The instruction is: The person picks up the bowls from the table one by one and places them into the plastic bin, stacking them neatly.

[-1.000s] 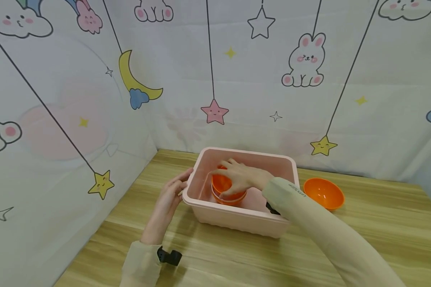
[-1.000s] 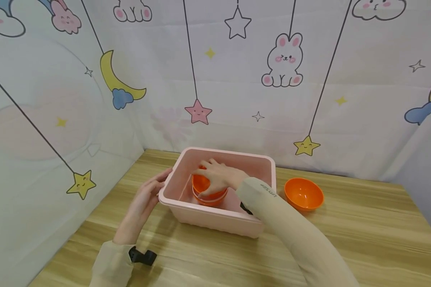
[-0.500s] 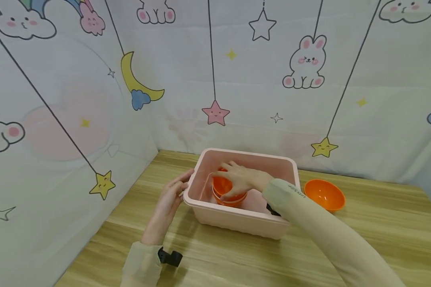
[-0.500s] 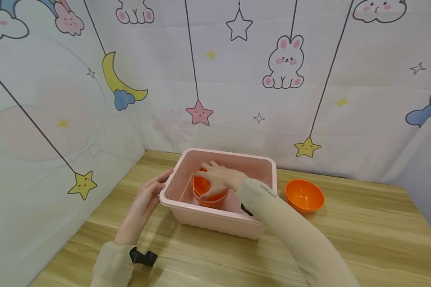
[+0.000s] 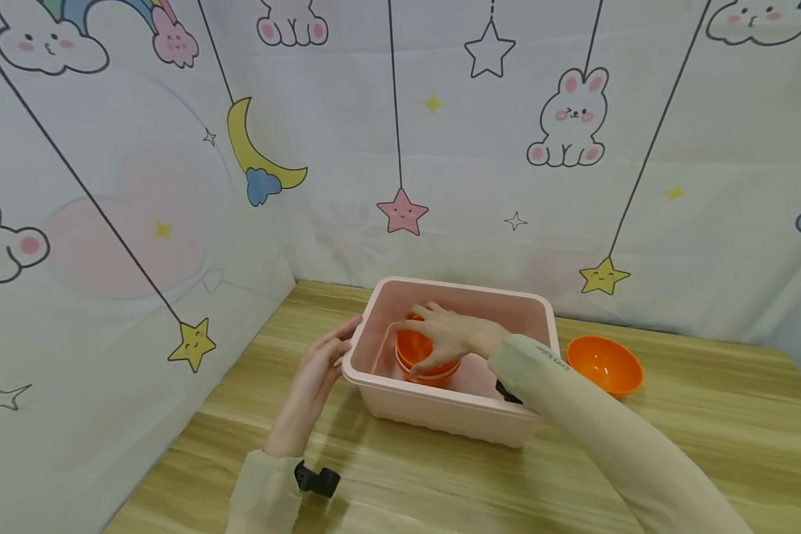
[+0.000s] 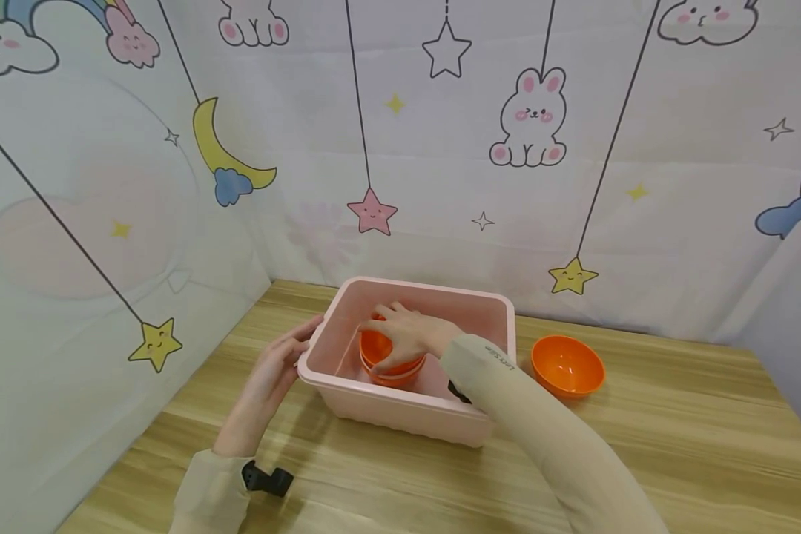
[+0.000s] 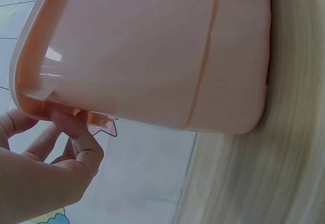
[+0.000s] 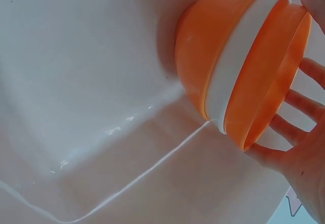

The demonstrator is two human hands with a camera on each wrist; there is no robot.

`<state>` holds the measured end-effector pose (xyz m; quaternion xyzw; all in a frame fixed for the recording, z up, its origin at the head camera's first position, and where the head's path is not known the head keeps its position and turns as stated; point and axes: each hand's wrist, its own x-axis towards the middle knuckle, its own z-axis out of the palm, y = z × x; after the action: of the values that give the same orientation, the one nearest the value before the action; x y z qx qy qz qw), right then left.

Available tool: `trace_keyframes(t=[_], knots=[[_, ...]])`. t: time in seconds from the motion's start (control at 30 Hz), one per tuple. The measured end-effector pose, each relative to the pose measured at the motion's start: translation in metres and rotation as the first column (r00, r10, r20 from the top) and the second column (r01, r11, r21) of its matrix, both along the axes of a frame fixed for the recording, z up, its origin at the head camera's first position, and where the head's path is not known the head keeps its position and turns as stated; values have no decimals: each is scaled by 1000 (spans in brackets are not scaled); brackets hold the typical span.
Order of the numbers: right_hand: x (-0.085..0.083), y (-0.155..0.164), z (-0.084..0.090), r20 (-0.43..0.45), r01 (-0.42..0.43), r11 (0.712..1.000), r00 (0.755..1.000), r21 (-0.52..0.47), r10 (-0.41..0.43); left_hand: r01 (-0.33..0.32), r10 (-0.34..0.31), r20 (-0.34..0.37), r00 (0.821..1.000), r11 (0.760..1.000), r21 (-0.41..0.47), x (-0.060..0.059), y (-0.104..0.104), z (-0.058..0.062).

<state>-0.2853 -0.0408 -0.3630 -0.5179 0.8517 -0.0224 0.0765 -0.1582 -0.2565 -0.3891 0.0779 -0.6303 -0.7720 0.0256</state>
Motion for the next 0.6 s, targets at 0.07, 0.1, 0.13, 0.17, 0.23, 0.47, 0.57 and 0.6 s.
trace_keyframes(t=[0.07,0.1,0.13,0.17,0.23,0.47,0.57,0.6], knots=[[0,0,0,-3,-7,1000,1000,-8,7,1,-1,-2,1000,1000,-2,0,0,0],[0,0,-1,-2,-8,1000,1000,-6,8,2,-2,-4,1000,1000,0,0,0,0],[0,0,-1,-3,-10,1000,1000,-8,10,2,-2,-6,1000,1000,1,0,1,0],[0,0,0,-3,-11,1000,1000,-8,11,2,-2,-7,1000,1000,3,0,1,0],[0,0,0,1,-15,1000,1000,-18,15,4,-4,-9,1000,1000,3,0,1,1],[0,1,1,11,-28,999,1000,-31,28,7,-7,-6,1000,1000,1,1,1,1],[0,0,1,15,-34,999,999,-41,35,8,-8,-5,1000,1000,-2,1,0,1],[0,0,1,18,-35,998,999,-44,36,9,-9,-5,1000,1000,-1,1,0,1]])
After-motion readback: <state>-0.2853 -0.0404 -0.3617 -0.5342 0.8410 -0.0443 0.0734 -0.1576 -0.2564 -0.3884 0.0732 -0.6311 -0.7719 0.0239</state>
